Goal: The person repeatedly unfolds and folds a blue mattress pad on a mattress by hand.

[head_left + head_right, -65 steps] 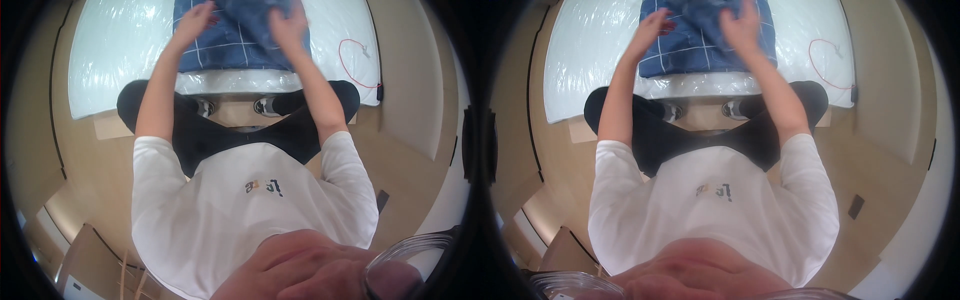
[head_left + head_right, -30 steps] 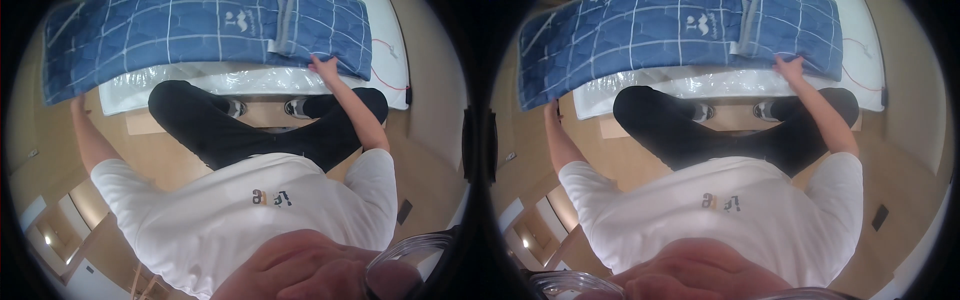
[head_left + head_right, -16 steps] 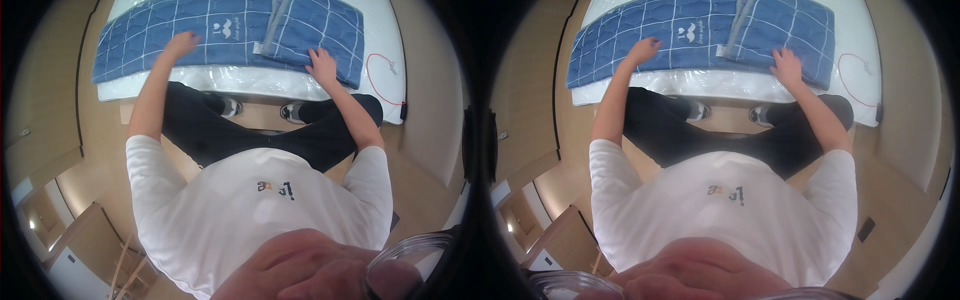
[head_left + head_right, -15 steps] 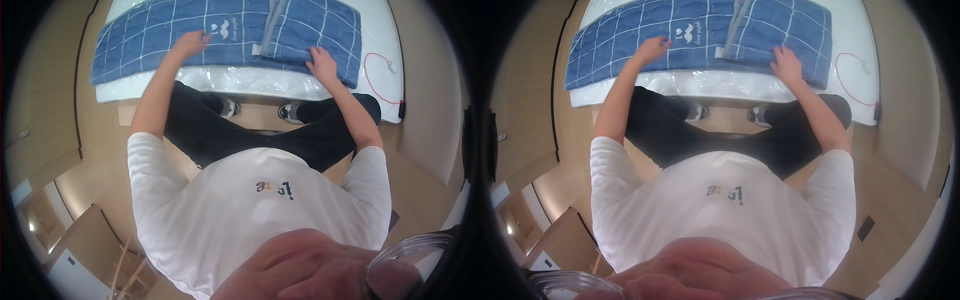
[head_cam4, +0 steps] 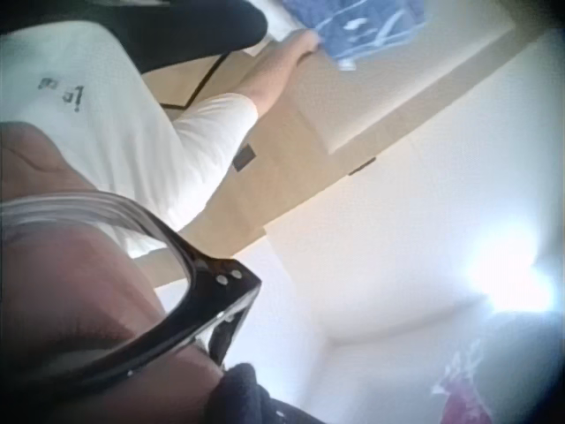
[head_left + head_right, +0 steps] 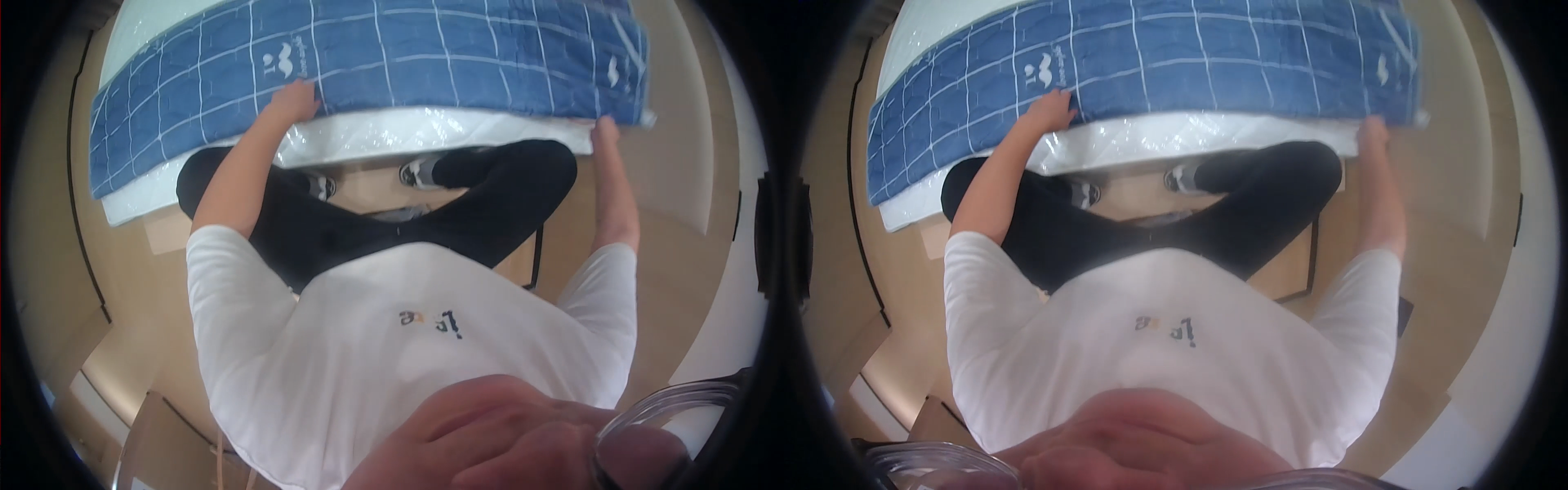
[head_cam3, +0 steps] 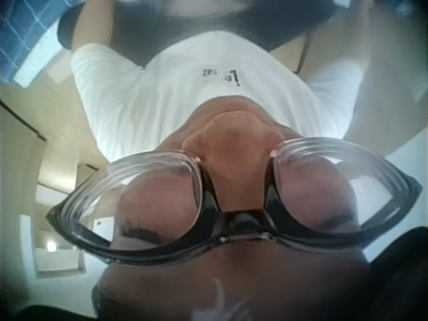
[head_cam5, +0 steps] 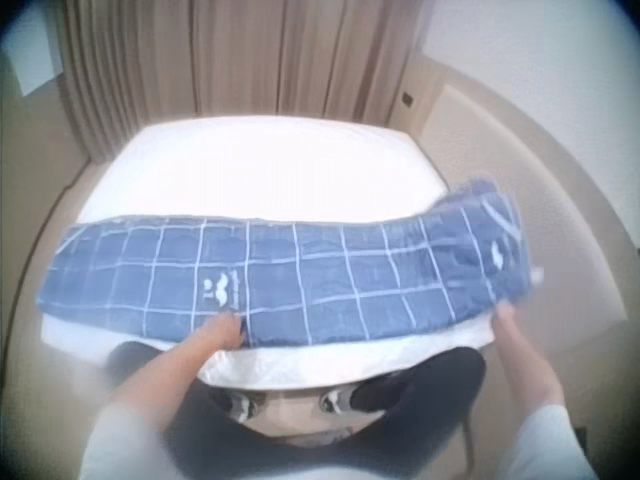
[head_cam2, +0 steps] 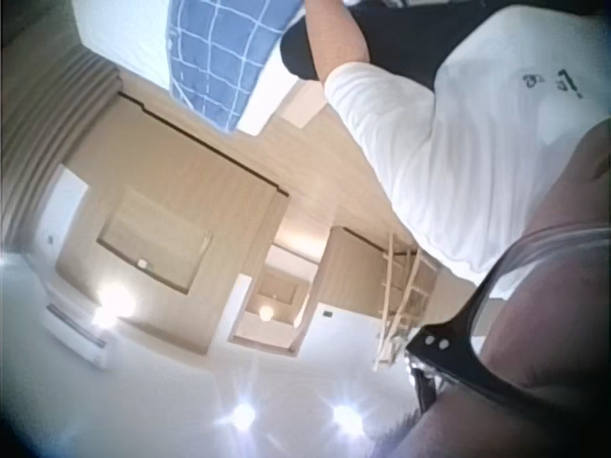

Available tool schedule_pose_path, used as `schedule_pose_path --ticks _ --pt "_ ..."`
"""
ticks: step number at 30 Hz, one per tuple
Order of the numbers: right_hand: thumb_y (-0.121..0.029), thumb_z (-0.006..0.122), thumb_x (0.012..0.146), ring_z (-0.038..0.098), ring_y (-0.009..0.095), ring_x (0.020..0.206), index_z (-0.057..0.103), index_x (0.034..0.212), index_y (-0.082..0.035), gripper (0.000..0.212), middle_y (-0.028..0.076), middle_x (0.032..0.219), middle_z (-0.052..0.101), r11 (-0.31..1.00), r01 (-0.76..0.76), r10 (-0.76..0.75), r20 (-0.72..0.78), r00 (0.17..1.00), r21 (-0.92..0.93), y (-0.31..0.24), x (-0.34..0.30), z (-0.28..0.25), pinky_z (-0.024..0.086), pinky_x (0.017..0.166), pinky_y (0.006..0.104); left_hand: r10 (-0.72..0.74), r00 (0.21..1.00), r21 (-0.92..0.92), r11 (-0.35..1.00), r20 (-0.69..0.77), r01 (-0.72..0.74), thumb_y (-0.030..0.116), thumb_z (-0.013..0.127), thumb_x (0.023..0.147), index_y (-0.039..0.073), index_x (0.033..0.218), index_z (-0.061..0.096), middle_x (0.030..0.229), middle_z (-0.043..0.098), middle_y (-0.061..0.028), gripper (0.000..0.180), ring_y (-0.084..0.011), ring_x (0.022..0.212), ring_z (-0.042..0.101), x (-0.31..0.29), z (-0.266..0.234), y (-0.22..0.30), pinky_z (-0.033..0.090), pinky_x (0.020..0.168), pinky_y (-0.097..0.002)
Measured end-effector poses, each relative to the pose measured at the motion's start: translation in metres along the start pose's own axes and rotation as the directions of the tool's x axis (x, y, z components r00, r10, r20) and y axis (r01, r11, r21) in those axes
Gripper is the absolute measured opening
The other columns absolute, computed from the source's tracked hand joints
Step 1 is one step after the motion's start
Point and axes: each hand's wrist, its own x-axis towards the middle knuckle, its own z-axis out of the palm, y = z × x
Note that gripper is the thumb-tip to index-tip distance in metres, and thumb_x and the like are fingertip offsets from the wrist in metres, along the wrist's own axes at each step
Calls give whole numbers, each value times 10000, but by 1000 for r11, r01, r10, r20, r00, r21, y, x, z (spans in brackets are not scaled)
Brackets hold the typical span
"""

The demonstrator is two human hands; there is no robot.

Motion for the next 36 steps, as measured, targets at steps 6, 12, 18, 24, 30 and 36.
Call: schedule_pose_path --ticks 6,12,18,24,30,36 --pt "-269 596 948 662 403 1136 702 1174 -46 335 204 1189 696 871 123 -143 6 990 475 -147 -30 2 548 935 500 -94 995 -25 995 20 95 402 636 965 6 1316 590 1373 554 -246 531 -434 1255 576 -10 6 -8 510 1023 -510" --pt "-416 586 973 621 432 1157 675 1209 -43 450 236 1245 640 706 474 -399 -257 880 527 -296 -5 -121 516 977 524 -319 948 -100 944 -22 315 517 716 885 20 1416 489 1392 506 -285 762 -461 1293 530 -5 19 -35 477 1056 -506" --pt "-201 758 862 650 380 1098 667 1199 -82 370 168 1284 581 627 735 -580 -475 662 260 -410 -46 -214 556 933 477 -386 921 -193 908 -43 371 604 883 649 169 1535 365 1498 343 -263 1114 -489 1338 421 -16 16 -37 419 1075 -574" --pt "-122 769 824 630 388 1185 536 1363 -125 587 164 1515 450 687 688 -588 -377 715 233 -462 -18 -222 568 929 479 -454 885 -188 882 -101 431 594 929 582 244 1472 405 1465 376 -146 1091 -408 1359 398 -4 15 -31 399 992 -648" --pt "-107 967 598 587 426 1269 86 1634 -231 1365 186 1698 42 751 559 -544 -151 825 351 -501 10 -221 560 991 473 -489 871 -227 843 55 488 525 966 551 239 1433 425 1423 395 -153 1074 -387 1363 397 17 2 -40 396 1030 -605" --pt "-120 984 550 566 458 1275 160 1606 -197 1342 229 1682 73 744 578 -574 -121 810 337 -492 48 -224 549 1009 486 -476 869 -203 845 137 495 514 991 502 258 1462 386 1435 387 -138 1164 -365 1376 385 42 -13 -37 398 1034 -575"
